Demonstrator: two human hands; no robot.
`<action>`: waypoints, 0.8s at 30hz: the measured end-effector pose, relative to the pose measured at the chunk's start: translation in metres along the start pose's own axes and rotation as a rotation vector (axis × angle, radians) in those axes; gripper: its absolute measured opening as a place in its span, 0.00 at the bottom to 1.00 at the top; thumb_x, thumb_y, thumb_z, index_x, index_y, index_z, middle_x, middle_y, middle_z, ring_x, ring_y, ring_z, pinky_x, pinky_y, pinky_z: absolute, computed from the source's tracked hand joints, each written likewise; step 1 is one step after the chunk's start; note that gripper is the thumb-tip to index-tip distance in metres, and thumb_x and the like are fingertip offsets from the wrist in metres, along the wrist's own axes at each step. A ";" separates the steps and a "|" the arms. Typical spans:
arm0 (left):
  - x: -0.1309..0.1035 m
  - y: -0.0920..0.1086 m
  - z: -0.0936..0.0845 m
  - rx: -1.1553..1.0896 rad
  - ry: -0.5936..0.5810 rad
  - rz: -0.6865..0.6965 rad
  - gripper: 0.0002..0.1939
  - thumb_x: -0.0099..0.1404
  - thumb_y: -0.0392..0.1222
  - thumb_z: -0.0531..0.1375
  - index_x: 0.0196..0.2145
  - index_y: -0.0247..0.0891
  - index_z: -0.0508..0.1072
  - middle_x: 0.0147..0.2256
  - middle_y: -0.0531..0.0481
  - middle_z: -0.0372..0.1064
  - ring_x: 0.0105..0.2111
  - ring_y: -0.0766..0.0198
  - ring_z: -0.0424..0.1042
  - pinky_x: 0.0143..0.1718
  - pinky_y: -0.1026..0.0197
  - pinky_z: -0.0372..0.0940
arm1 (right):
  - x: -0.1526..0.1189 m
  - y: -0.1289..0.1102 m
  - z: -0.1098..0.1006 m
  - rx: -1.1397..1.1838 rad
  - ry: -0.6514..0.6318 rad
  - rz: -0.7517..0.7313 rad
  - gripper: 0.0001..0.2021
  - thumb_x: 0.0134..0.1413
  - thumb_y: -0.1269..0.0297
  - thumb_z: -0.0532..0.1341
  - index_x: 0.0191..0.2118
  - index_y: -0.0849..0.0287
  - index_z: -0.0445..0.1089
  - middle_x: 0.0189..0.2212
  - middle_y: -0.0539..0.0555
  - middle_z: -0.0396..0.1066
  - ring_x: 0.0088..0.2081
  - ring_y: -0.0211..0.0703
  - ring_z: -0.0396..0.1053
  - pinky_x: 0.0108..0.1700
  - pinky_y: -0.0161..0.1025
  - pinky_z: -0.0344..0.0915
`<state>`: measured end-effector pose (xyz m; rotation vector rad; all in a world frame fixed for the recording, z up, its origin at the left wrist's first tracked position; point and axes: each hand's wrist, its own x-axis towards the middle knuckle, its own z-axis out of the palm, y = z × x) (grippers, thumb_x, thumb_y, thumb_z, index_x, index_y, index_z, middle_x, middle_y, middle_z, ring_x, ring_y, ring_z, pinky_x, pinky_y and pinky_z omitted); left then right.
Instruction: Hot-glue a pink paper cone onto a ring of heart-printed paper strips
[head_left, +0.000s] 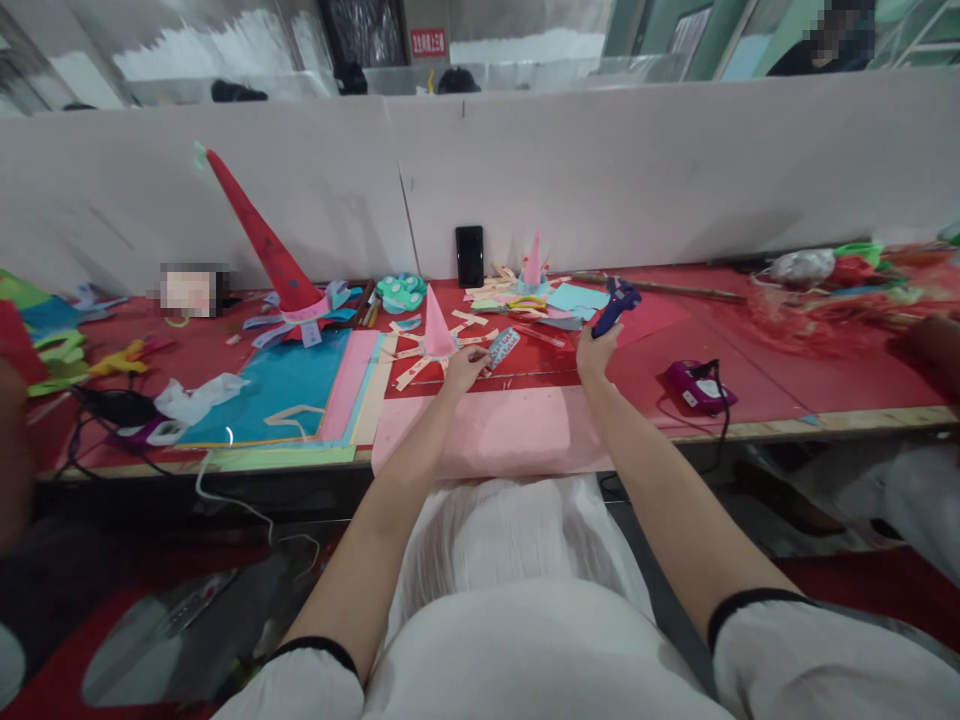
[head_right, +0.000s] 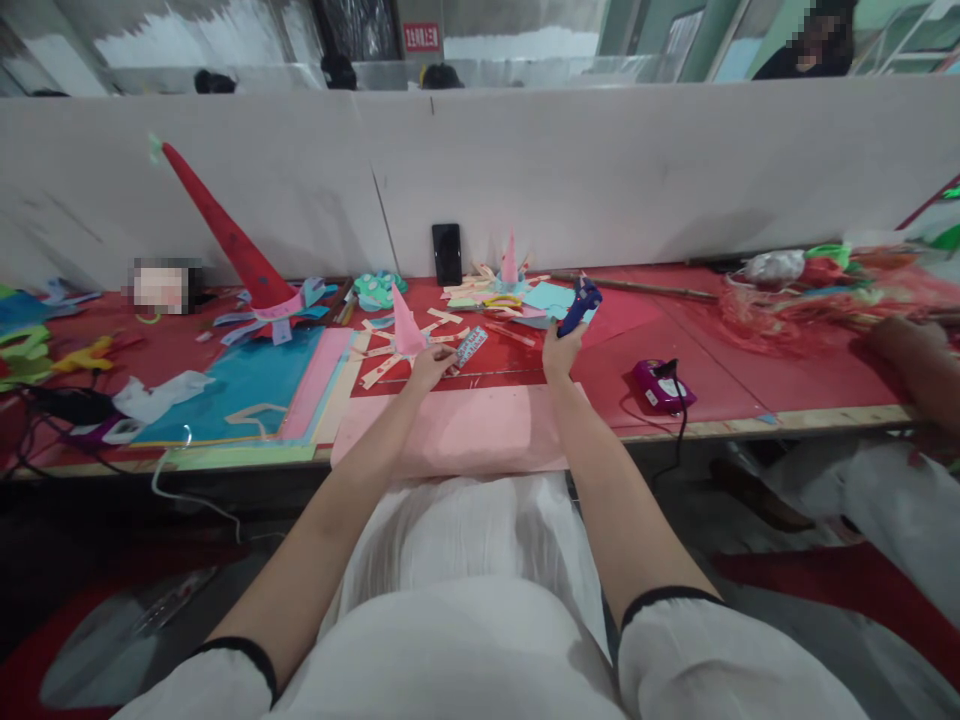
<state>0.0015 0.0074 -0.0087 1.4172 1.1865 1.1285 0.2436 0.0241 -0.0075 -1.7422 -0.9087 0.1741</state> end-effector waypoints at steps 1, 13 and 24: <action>0.000 0.000 0.000 0.003 0.001 0.002 0.01 0.56 0.33 0.59 0.27 0.35 0.70 0.20 0.55 0.68 0.18 0.72 0.67 0.23 0.69 0.62 | -0.001 -0.001 -0.001 -0.036 -0.002 -0.008 0.16 0.56 0.61 0.49 0.47 0.64 0.53 0.36 0.59 0.68 0.36 0.42 0.67 0.37 0.35 0.59; 0.005 -0.001 0.000 0.023 -0.009 0.006 0.02 0.55 0.33 0.61 0.26 0.34 0.70 0.20 0.54 0.68 0.18 0.71 0.68 0.24 0.67 0.64 | -0.026 -0.011 0.006 -0.503 -0.437 -0.502 0.21 0.56 0.57 0.51 0.51 0.67 0.58 0.33 0.63 0.71 0.33 0.48 0.69 0.35 0.36 0.60; 0.004 -0.003 0.000 0.016 -0.010 0.014 0.02 0.54 0.34 0.61 0.26 0.35 0.69 0.18 0.55 0.67 0.18 0.71 0.67 0.24 0.67 0.63 | -0.041 -0.023 0.011 -0.470 -0.495 -0.291 0.15 0.56 0.62 0.52 0.47 0.65 0.58 0.35 0.64 0.69 0.36 0.49 0.69 0.36 0.39 0.61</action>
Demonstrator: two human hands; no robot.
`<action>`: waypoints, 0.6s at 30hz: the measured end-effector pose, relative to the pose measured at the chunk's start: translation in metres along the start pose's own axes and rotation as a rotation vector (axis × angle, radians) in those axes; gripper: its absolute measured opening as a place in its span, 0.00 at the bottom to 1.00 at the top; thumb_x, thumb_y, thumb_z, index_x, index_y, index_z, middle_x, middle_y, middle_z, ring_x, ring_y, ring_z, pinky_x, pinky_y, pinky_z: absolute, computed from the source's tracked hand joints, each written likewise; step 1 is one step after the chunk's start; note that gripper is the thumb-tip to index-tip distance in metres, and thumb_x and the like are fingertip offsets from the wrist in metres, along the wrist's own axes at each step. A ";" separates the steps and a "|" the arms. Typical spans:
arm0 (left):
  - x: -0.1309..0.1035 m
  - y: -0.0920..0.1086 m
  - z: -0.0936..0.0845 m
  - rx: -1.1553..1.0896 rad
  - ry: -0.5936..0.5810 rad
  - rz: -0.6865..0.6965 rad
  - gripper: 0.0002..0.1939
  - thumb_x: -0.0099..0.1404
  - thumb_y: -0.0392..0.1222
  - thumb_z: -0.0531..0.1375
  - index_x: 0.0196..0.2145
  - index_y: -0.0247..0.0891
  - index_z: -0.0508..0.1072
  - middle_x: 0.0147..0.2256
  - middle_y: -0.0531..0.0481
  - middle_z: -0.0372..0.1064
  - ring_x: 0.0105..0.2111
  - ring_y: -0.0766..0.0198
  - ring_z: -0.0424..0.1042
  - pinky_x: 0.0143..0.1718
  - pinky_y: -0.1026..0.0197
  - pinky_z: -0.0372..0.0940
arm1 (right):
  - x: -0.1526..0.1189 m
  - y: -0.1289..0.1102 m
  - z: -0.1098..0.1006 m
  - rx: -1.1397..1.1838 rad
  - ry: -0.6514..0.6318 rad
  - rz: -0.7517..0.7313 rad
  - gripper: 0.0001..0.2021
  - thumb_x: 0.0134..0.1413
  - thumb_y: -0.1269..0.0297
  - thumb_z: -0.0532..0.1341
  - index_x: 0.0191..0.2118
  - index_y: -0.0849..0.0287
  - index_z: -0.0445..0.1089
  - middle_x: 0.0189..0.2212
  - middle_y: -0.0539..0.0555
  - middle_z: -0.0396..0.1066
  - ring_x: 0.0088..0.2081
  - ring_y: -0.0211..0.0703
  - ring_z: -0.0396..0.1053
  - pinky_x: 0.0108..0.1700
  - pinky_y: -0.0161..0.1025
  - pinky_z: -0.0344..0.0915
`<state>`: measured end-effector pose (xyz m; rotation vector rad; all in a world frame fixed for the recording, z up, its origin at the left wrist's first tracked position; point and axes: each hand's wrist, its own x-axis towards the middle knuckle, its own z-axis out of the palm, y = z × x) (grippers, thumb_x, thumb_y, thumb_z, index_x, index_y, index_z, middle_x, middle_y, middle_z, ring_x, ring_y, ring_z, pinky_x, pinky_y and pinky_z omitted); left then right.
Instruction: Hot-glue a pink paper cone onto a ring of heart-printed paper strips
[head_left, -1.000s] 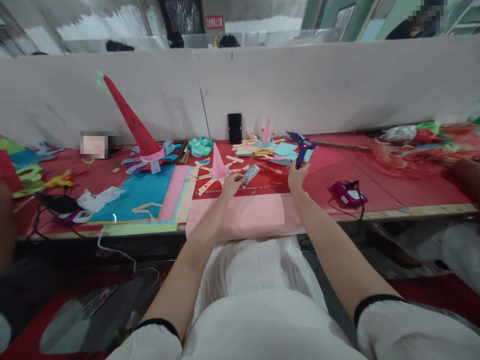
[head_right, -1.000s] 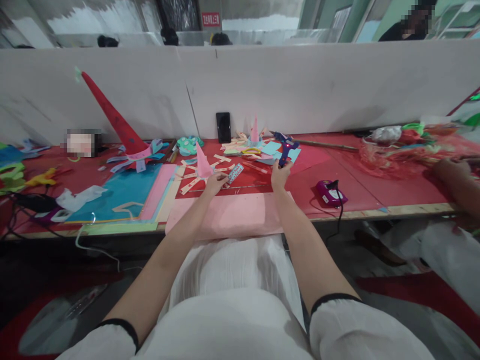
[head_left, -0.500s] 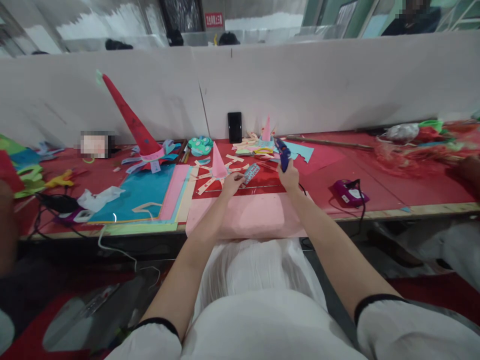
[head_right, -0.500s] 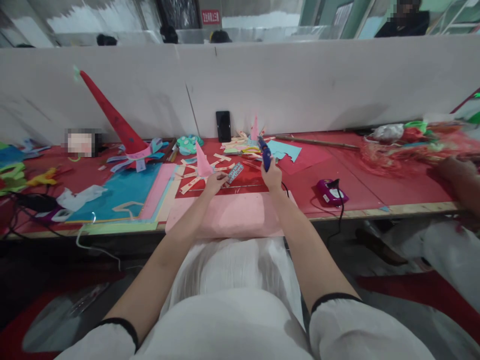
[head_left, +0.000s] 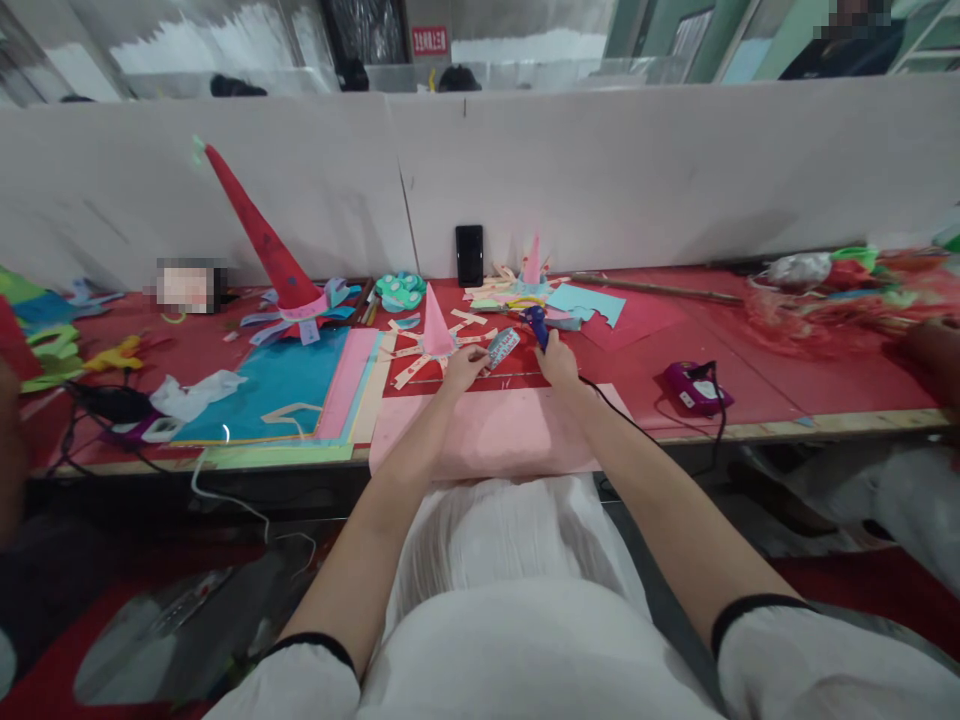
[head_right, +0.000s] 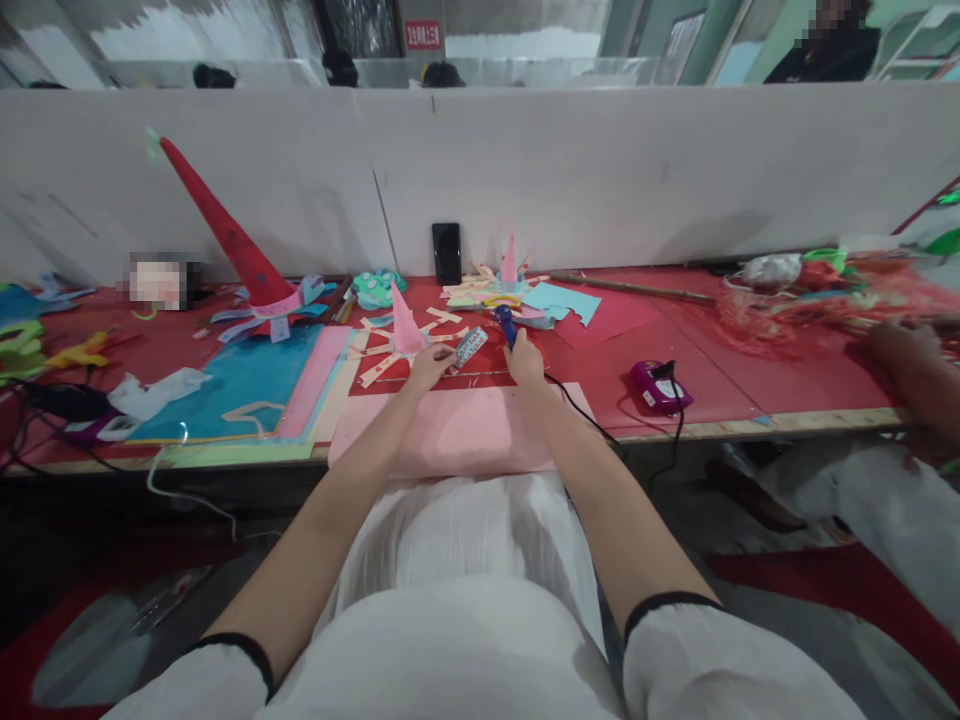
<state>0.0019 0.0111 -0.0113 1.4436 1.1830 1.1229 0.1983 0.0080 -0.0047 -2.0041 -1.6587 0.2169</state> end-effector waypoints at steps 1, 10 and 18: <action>0.000 0.000 0.000 0.001 0.000 0.000 0.03 0.54 0.34 0.61 0.26 0.35 0.70 0.18 0.55 0.67 0.17 0.71 0.67 0.24 0.67 0.63 | -0.001 -0.002 0.001 0.014 0.008 0.020 0.14 0.56 0.63 0.51 0.47 0.65 0.57 0.35 0.63 0.68 0.36 0.48 0.68 0.37 0.39 0.61; -0.002 0.007 -0.001 0.024 0.008 -0.002 0.04 0.53 0.35 0.62 0.25 0.35 0.69 0.17 0.56 0.67 0.17 0.72 0.66 0.22 0.69 0.64 | -0.010 -0.008 0.006 0.219 0.118 0.151 0.12 0.55 0.64 0.50 0.43 0.64 0.58 0.33 0.61 0.68 0.34 0.47 0.67 0.37 0.40 0.62; -0.002 0.009 -0.002 0.038 0.012 -0.018 0.04 0.53 0.36 0.63 0.26 0.35 0.69 0.16 0.57 0.66 0.17 0.70 0.67 0.23 0.68 0.64 | -0.005 0.001 -0.004 0.504 0.277 0.101 0.18 0.52 0.54 0.53 0.43 0.63 0.61 0.33 0.53 0.68 0.32 0.36 0.65 0.37 0.32 0.61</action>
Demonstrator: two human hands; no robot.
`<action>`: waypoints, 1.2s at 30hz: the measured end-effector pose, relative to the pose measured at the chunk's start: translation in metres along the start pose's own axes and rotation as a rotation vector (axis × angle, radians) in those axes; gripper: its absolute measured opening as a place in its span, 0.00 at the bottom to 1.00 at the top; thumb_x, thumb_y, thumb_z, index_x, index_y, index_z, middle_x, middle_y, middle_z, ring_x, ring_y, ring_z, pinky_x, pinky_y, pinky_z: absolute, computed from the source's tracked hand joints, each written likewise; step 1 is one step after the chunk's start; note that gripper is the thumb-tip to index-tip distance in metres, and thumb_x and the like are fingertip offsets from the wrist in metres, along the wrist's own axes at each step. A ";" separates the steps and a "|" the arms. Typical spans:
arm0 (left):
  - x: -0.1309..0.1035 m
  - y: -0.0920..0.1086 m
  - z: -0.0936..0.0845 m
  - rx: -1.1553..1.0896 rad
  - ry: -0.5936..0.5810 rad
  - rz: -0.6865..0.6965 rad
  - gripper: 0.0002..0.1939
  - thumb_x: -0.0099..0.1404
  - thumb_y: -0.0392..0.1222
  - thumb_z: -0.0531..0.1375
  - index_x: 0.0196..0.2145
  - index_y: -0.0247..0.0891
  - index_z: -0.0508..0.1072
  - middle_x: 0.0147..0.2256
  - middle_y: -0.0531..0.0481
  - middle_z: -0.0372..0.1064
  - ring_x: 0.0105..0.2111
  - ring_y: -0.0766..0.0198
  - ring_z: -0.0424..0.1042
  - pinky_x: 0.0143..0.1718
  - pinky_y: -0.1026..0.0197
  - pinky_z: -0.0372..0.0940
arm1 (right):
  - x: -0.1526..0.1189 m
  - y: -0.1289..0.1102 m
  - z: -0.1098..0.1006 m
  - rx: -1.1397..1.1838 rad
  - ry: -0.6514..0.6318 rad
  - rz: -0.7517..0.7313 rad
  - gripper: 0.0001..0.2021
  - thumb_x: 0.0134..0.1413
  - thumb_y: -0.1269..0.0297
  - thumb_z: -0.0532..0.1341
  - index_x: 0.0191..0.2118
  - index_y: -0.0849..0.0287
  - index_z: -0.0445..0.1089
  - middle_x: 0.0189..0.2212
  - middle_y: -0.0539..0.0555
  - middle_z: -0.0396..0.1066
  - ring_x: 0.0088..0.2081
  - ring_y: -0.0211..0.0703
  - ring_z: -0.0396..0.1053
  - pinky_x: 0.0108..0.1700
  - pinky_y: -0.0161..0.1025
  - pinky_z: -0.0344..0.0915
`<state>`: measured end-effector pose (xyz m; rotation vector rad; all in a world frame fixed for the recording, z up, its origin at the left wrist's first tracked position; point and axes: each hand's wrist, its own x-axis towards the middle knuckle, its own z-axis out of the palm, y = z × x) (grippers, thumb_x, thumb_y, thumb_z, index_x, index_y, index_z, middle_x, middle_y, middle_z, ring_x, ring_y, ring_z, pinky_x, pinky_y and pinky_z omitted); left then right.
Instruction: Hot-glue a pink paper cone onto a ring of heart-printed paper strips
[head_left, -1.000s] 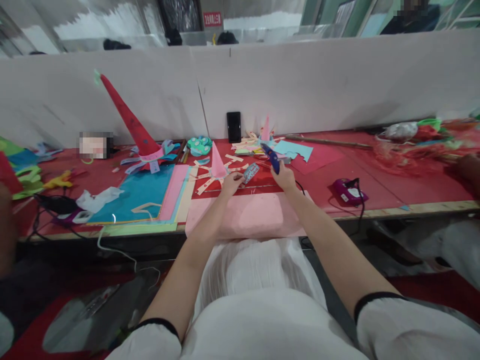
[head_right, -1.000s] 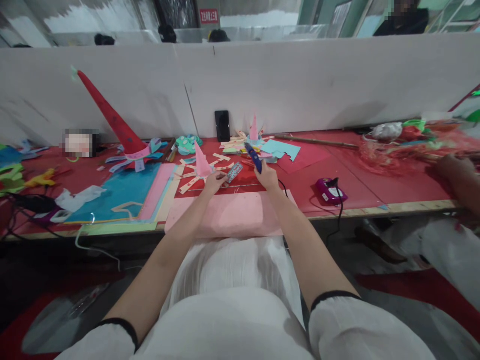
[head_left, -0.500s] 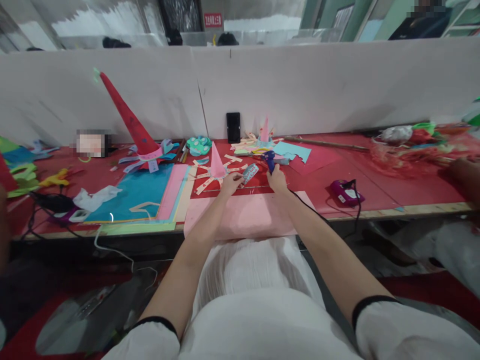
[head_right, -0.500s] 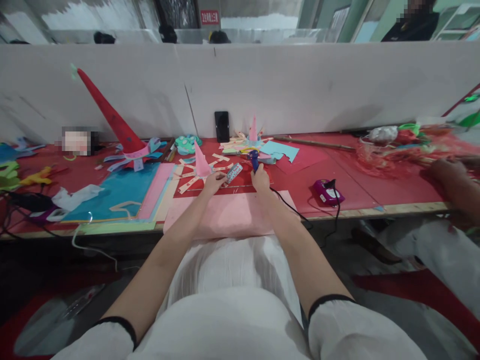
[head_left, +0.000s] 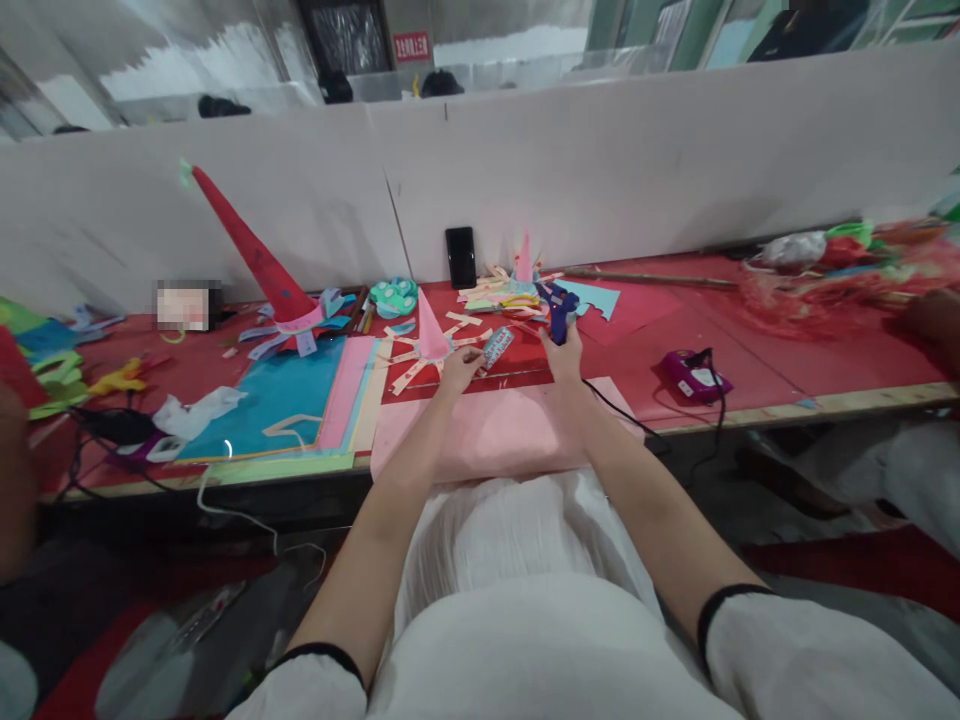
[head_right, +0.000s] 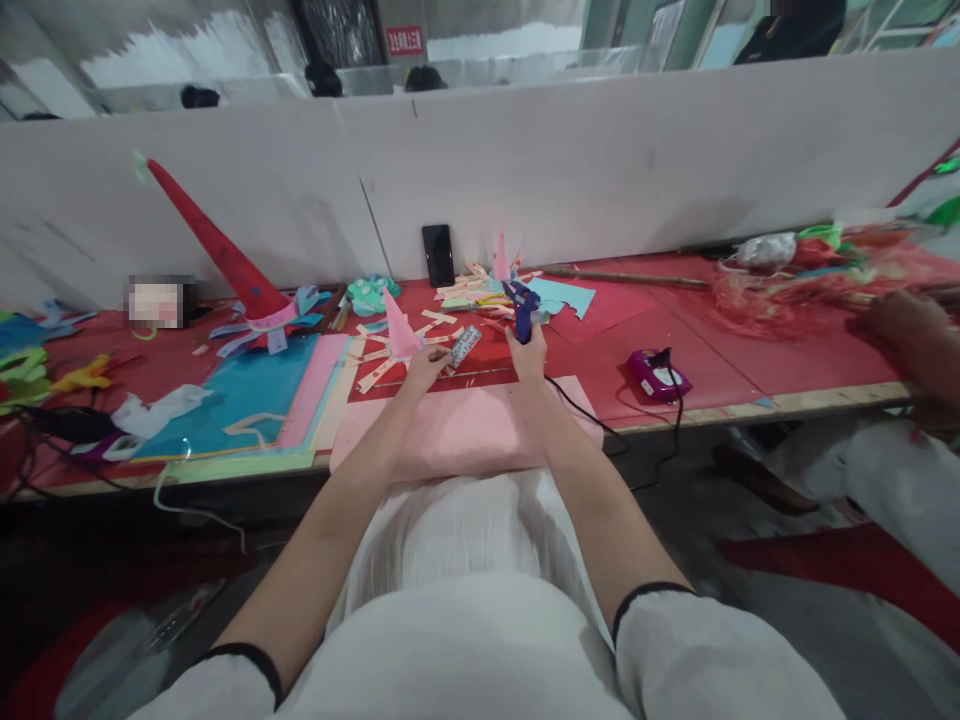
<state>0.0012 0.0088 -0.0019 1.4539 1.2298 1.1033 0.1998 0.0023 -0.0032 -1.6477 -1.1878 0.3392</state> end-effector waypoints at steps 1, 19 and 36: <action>0.000 0.000 0.000 -0.004 0.000 0.001 0.04 0.53 0.36 0.63 0.26 0.35 0.69 0.17 0.57 0.67 0.17 0.70 0.67 0.23 0.67 0.65 | -0.002 -0.002 -0.001 0.047 0.029 -0.014 0.20 0.50 0.52 0.55 0.44 0.63 0.62 0.32 0.53 0.68 0.32 0.36 0.65 0.37 0.33 0.62; 0.007 -0.011 -0.001 -0.110 0.009 -0.007 0.07 0.52 0.38 0.64 0.26 0.34 0.70 0.20 0.53 0.69 0.17 0.71 0.68 0.22 0.67 0.65 | -0.014 -0.001 0.003 0.089 -0.063 -0.213 0.25 0.58 0.51 0.44 0.52 0.65 0.59 0.39 0.60 0.68 0.40 0.41 0.66 0.44 0.37 0.61; 0.007 -0.007 -0.002 -0.250 0.106 0.022 0.09 0.52 0.39 0.64 0.29 0.32 0.71 0.20 0.55 0.68 0.14 0.70 0.68 0.17 0.68 0.63 | -0.016 -0.008 0.008 -0.032 0.008 -0.135 0.31 0.36 0.43 0.62 0.44 0.59 0.62 0.33 0.57 0.69 0.34 0.48 0.67 0.38 0.45 0.64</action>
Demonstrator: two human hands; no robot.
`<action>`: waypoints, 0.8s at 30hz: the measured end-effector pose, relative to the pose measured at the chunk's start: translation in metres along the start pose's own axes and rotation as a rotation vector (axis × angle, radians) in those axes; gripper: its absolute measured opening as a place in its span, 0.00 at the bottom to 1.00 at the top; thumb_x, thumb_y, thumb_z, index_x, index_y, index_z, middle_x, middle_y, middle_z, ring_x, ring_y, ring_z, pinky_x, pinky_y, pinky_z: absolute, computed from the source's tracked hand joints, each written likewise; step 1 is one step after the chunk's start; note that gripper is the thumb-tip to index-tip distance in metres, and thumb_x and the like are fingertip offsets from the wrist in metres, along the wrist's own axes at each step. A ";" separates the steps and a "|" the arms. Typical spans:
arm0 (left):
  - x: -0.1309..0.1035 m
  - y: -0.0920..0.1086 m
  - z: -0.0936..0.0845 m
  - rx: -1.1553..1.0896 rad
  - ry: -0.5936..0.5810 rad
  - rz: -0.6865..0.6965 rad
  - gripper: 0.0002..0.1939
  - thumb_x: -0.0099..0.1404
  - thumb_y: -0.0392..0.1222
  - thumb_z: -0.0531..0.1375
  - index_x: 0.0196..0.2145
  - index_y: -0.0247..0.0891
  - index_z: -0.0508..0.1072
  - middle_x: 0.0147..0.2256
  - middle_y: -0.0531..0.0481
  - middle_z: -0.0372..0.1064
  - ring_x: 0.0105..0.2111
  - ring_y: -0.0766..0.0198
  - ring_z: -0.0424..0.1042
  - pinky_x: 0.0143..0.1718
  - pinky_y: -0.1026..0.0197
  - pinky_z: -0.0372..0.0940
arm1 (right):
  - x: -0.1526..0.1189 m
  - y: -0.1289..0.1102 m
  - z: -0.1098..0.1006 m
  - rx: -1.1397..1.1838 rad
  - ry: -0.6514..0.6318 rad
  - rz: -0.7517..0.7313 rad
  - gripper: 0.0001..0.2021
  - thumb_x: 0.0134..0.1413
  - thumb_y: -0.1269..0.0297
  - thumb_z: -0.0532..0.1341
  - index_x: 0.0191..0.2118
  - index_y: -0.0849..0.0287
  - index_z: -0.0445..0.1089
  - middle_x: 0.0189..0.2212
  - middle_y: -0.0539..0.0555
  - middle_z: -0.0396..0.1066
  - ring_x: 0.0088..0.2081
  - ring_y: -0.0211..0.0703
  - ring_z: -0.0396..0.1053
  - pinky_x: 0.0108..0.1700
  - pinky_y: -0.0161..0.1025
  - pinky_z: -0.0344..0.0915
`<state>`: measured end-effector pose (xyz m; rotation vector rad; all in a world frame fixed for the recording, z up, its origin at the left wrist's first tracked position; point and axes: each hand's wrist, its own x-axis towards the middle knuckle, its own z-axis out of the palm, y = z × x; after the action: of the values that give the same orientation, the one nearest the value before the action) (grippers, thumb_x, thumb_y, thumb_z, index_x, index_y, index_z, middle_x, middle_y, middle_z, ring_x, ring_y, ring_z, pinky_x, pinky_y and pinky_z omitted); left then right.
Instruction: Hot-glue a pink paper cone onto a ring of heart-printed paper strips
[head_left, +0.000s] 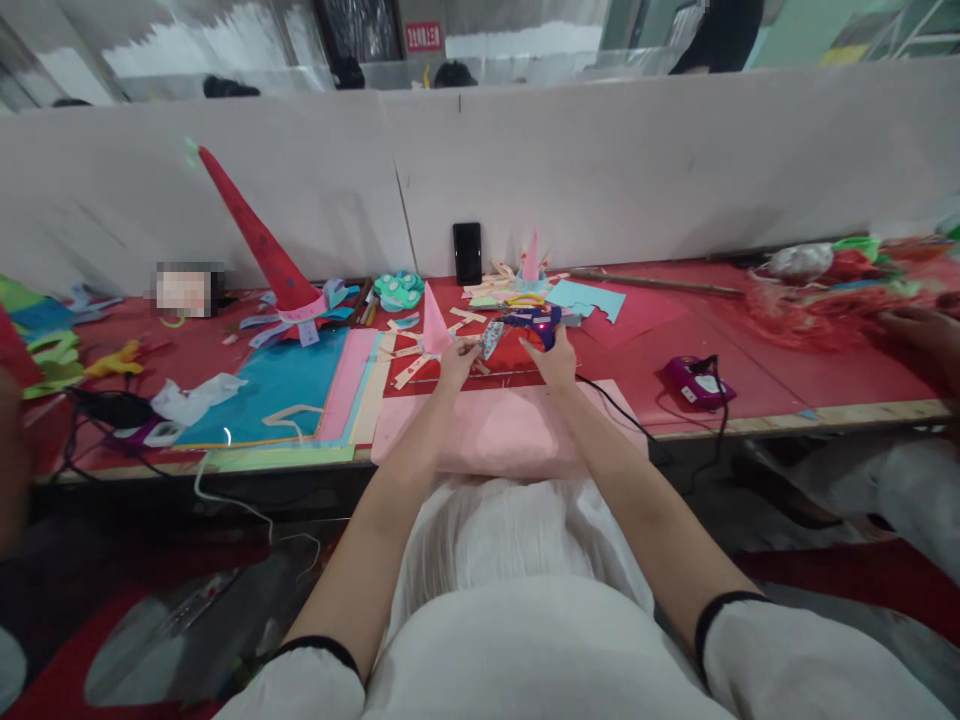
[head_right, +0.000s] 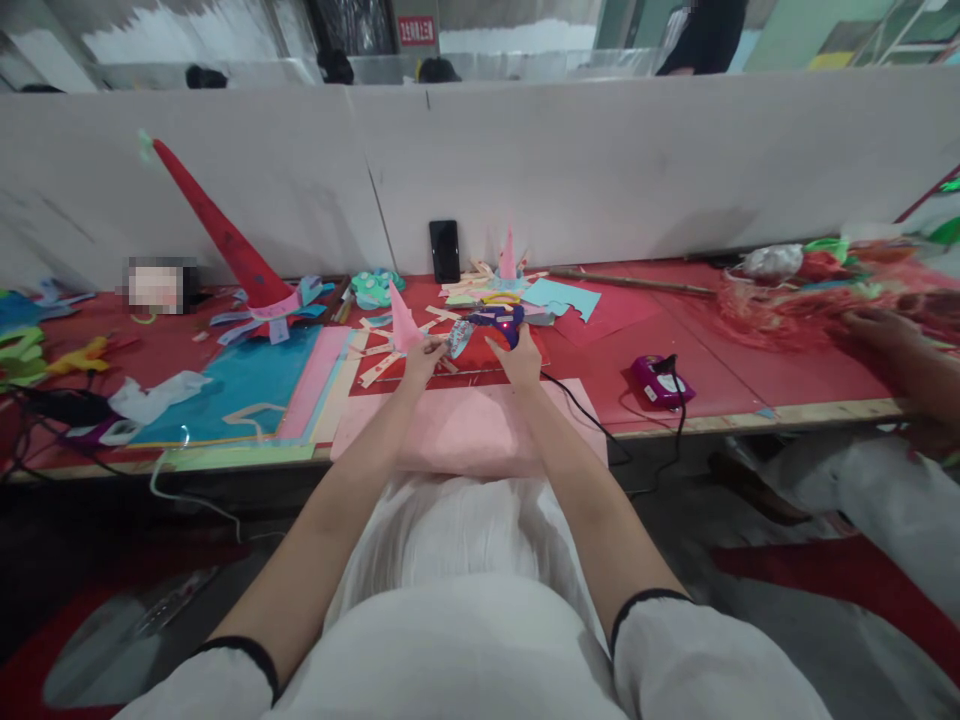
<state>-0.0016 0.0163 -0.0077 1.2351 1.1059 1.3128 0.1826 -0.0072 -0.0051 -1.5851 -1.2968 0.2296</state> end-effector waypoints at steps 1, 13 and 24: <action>0.000 0.001 0.000 -0.003 0.008 0.005 0.09 0.52 0.39 0.64 0.29 0.32 0.71 0.20 0.55 0.68 0.14 0.70 0.68 0.16 0.68 0.63 | 0.001 0.000 0.000 -0.013 -0.003 0.021 0.29 0.37 0.44 0.62 0.44 0.59 0.62 0.33 0.57 0.69 0.34 0.48 0.67 0.38 0.45 0.64; -0.005 0.004 -0.001 -0.001 0.071 0.036 0.04 0.56 0.36 0.62 0.29 0.33 0.72 0.18 0.56 0.65 0.15 0.72 0.66 0.18 0.69 0.62 | -0.002 -0.003 -0.006 -0.054 -0.095 -0.014 0.23 0.41 0.57 0.59 0.45 0.60 0.64 0.35 0.58 0.70 0.36 0.49 0.67 0.41 0.46 0.63; -0.008 0.008 0.002 0.014 0.100 0.027 0.04 0.56 0.36 0.61 0.29 0.33 0.71 0.18 0.55 0.67 0.15 0.71 0.66 0.18 0.69 0.60 | 0.000 0.004 -0.001 -0.024 -0.098 -0.107 0.21 0.42 0.56 0.57 0.44 0.60 0.66 0.34 0.58 0.70 0.36 0.47 0.66 0.41 0.44 0.63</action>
<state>0.0003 0.0079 -0.0008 1.2092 1.1746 1.4024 0.1859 -0.0077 -0.0082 -1.5350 -1.4604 0.2276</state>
